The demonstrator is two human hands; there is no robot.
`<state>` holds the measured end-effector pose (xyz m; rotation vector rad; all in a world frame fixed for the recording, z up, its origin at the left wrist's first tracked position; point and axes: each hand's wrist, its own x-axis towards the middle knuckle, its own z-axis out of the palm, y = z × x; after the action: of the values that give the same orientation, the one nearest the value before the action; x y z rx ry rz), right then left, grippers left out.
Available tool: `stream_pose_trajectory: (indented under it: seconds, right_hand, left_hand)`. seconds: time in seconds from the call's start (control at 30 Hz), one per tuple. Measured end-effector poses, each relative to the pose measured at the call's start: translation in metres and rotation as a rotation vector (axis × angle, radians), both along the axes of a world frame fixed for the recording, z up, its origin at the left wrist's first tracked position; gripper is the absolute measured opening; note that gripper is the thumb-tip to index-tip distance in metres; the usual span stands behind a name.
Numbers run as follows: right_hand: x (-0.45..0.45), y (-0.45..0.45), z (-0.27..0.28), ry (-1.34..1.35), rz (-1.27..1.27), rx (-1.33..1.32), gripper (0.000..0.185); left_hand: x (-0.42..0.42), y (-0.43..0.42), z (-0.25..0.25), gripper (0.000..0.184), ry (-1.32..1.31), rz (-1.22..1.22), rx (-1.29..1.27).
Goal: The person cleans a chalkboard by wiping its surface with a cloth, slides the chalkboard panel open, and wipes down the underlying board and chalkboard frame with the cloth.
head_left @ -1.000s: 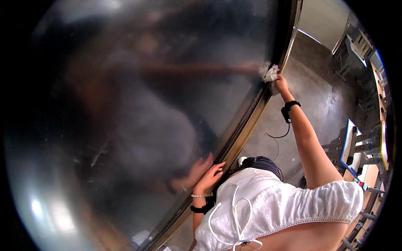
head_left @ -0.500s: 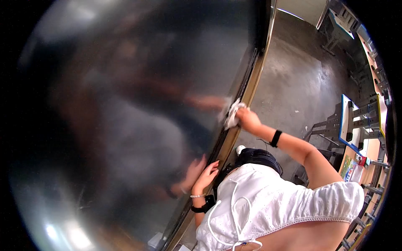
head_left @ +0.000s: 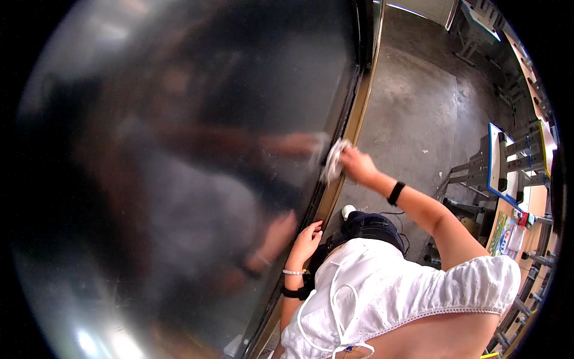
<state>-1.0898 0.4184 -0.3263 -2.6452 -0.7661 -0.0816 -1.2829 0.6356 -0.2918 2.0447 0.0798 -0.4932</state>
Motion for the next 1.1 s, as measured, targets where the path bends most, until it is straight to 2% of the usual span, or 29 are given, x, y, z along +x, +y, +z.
stream_pose_trajectory:
  seconds: [0.07, 0.1, 0.13, 0.23, 0.33, 0.37, 0.43, 0.5, 0.53, 0.57, 0.6, 0.67, 0.7, 0.73, 0.77, 0.8, 0.83, 0.87, 0.93, 1.03, 1.1]
  right_hand:
    - [0.048, -0.017, 0.016, 0.024, -0.241, 0.082, 0.034]
    - [0.078, -0.025, 0.011, -0.061, -0.358, 0.240, 0.030]
    - [0.109, -0.034, 0.011, -0.099, -0.475, 0.364, 0.028]
    - [0.203, -0.062, 0.010, -0.033, -0.739, 0.557, 0.033]
    - [0.264, -0.083, 0.007, 0.026, -0.767, 0.573, 0.041]
    - [0.297, -0.095, -0.023, 0.266, -0.704, 0.636, 0.043]
    - [0.328, -0.097, -0.064, 0.339, -0.669, 0.697, 0.046]
    - [0.332, -0.090, -0.087, 0.157, -0.719, 0.549, 0.031]
    - [0.339, -0.089, -0.113, 0.353, -0.768, 0.719, 0.029]
    - [0.319, -0.083, -0.116, 0.288, -0.697, 0.728, 0.028]
    - [0.296, -0.078, -0.120, 0.217, -0.686, 0.574, 0.024]
    - [0.224, -0.060, -0.095, 0.423, -0.535, 0.773, 0.021]
    - [0.193, -0.053, -0.087, 0.489, -0.453, 0.700, 0.023]
    - [0.150, -0.042, -0.055, 0.522, -0.380, 0.616, 0.023]
    - [0.126, -0.031, -0.069, 0.624, -0.321, 0.564, 0.026]
    - [0.096, -0.020, -0.081, 0.646, -0.285, 0.625, 0.030]
    - [0.073, -0.011, -0.096, 0.659, -0.204, 0.751, 0.024]
    - [0.047, -0.005, -0.060, 0.940, -0.254, 0.875, 0.026]
    - [0.015, 0.004, -0.016, 1.128, -0.218, 0.812, 0.027]
    - [-0.005, 0.012, -0.011, 1.254, -0.002, 0.636, 0.024]
    - [-0.011, 0.013, -0.003, 1.430, -0.075, 0.841, 0.021]
  left_hand:
    - [-0.003, 0.001, 0.003, 0.032, 0.005, 0.043, -0.093]
    - [-0.002, 0.004, 0.005, 0.032, 0.004, 0.060, -0.136]
    - [0.000, 0.008, 0.007, 0.033, 0.026, -0.020, -0.109]
    - [-0.006, 0.010, 0.007, 0.030, 0.008, 0.002, -0.083]
    - [-0.013, 0.009, -0.002, 0.028, -0.052, 0.074, -0.127]
    - [-0.015, 0.006, 0.003, 0.028, -0.041, 0.098, -0.138]
    - [-0.017, 0.004, 0.009, 0.028, -0.028, 0.136, -0.123]
    - [-0.015, 0.001, 0.008, 0.027, -0.034, 0.152, -0.131]
    - [-0.014, 0.000, 0.006, 0.028, -0.037, 0.174, -0.151]
    - [-0.012, -0.002, 0.010, 0.028, -0.007, 0.173, -0.153]
    - [-0.008, -0.002, 0.013, 0.028, -0.014, 0.139, -0.101]
    - [-0.002, 0.002, 0.017, 0.029, -0.026, 0.086, -0.044]
    - [0.001, 0.002, 0.020, 0.029, 0.004, 0.083, -0.048]
    - [0.005, 0.002, 0.023, 0.029, 0.001, 0.055, -0.036]
    - [0.007, 0.002, 0.024, 0.029, -0.003, 0.029, -0.023]
    - [0.010, 0.001, 0.028, 0.028, 0.018, 0.041, -0.011]
    - [0.013, 0.000, 0.030, 0.028, -0.003, 0.044, -0.002]
    - [0.017, -0.001, 0.033, 0.028, -0.022, 0.047, 0.006]
    - [0.023, -0.003, 0.033, 0.026, -0.087, 0.051, 0.036]
    - [0.030, -0.006, 0.031, 0.024, -0.196, 0.085, 0.048]
    - [0.033, -0.007, 0.036, 0.023, -0.224, 0.071, 0.074]
